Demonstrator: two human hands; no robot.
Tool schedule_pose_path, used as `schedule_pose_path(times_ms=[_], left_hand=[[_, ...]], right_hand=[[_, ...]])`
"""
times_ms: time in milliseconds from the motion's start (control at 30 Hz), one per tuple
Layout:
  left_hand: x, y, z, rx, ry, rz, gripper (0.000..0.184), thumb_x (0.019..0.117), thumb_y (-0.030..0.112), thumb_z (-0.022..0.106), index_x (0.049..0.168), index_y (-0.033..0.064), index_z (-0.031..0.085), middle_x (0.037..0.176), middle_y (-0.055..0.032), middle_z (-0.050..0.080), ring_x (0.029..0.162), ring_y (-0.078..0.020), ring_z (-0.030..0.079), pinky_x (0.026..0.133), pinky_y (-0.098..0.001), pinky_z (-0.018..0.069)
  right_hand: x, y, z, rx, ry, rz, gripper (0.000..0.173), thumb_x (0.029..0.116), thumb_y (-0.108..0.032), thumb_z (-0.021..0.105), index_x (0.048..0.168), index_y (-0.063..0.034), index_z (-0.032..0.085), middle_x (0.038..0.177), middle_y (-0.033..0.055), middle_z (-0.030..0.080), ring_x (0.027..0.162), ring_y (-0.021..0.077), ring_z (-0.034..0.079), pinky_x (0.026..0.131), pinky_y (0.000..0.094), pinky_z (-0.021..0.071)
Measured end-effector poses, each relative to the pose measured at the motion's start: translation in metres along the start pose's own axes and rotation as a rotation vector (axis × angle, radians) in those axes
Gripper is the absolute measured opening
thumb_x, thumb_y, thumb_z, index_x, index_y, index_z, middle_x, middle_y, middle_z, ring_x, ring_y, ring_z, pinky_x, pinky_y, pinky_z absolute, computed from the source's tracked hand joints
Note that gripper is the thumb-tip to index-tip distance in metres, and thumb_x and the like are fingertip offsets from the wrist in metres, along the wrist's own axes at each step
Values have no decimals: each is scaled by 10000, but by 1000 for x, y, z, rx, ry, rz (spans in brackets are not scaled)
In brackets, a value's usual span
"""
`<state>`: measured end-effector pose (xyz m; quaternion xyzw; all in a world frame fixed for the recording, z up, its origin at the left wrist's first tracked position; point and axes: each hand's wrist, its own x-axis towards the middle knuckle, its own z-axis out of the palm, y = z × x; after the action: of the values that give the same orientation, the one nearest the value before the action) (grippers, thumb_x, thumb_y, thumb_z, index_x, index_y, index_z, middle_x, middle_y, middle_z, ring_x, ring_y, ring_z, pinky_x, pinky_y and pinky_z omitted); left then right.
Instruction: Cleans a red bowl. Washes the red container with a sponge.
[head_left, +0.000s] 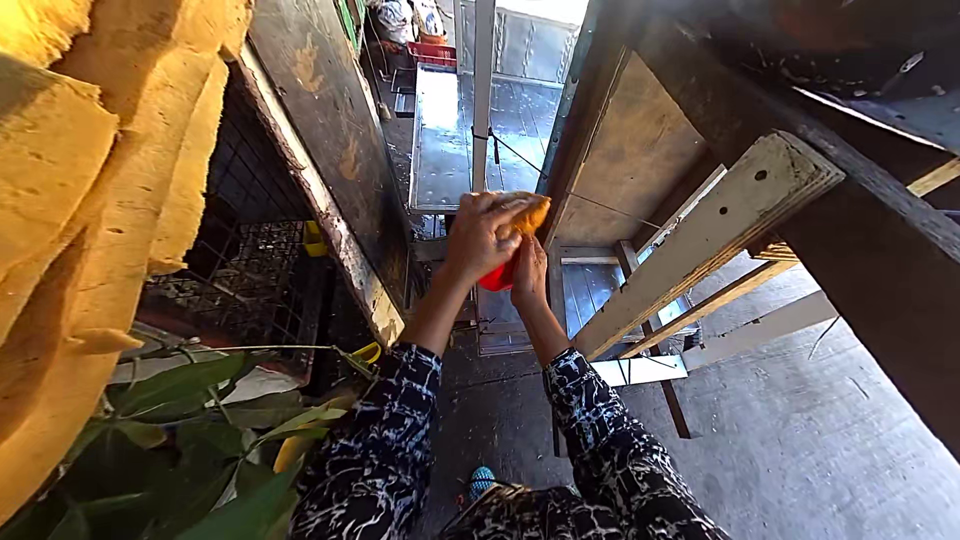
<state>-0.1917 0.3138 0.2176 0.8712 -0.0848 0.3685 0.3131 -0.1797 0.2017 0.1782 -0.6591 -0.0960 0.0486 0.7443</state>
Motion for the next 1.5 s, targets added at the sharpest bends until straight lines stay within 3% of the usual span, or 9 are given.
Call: schedule_pose_path(times_ms=[67, 167, 367, 500, 567, 833, 1033, 1200, 1500], left_hand=[[18, -21, -17, 5, -45, -92, 378, 915, 166, 621, 1267, 83, 729, 1311, -206, 668, 1256, -414, 581, 1092, -587, 390], [30, -31, -35, -42, -90, -195, 386, 946, 144, 596, 1301, 28, 694, 1289, -250, 659, 1269, -416, 577, 1111, -591, 376], [27, 2, -34, 37, -216, 79, 375, 872, 108, 613, 1216, 106, 763, 1246, -202, 696, 1230, -423, 594, 1079, -588, 401], [32, -33, -49, -207, -111, -368, 385, 972, 92, 534, 1326, 5, 657, 1301, -227, 653, 1248, -322, 606, 1086, -528, 440], [18, -48, -41, -371, 16, -588, 365, 1009, 107, 481, 1331, 2, 618, 1222, -175, 665, 1100, -204, 641, 979, -426, 513], [-67, -16, 30, -589, 431, -989, 440, 1064, 168, 461, 1485, 40, 472, 1302, -202, 617, 1122, -254, 633, 963, -453, 531], [-94, 17, 32, -590, 344, -975, 512, 1056, 135, 507, 1547, 42, 394, 1374, -229, 583, 1166, -280, 625, 986, -467, 519], [-71, -16, 1, -465, 500, -957, 517, 1037, 153, 490, 1526, 12, 397, 1401, -230, 552, 1251, -273, 576, 1064, -453, 474], [-59, 27, 4, -111, 223, -275, 559, 894, 88, 616, 1443, -1, 556, 1342, -282, 588, 1257, -409, 568, 1051, -555, 459]], right_hand=[[-4, 1, -1, -68, 20, 15, 571, 1081, -573, 299, 1036, -116, 638, 778, 38, 577, 682, 117, 567, 631, 346, 507], [-8, 1, -1, -96, 31, -23, 471, 1089, -454, 325, 1024, -101, 630, 782, 39, 565, 703, 118, 554, 655, 354, 478], [-4, -3, -7, -110, -7, -42, 450, 1087, -432, 317, 1003, -114, 624, 768, 21, 554, 688, 109, 542, 641, 352, 476], [-18, -22, -7, 75, -5, -37, 354, 1078, -382, 391, 868, -161, 570, 704, -42, 539, 622, 37, 547, 598, 259, 500], [-24, -30, -6, 192, 8, -54, 329, 1079, -351, 389, 872, -170, 570, 726, -57, 564, 654, 21, 581, 632, 246, 530], [-18, -16, 7, 333, 48, -96, 314, 1090, -374, 353, 968, -163, 551, 863, -37, 590, 807, 34, 610, 759, 272, 542], [-19, 10, 12, 258, -1, -127, 361, 1099, -408, 324, 1090, -139, 564, 930, -28, 591, 857, 16, 604, 814, 261, 530], [-29, 8, 11, 303, -37, -111, 335, 1101, -372, 333, 1095, -144, 579, 919, -41, 605, 851, 8, 614, 813, 247, 539], [-10, -16, 21, 501, -130, 101, 412, 1126, -291, 224, 1318, -42, 489, 1109, 84, 619, 1013, 136, 625, 908, 335, 530]])
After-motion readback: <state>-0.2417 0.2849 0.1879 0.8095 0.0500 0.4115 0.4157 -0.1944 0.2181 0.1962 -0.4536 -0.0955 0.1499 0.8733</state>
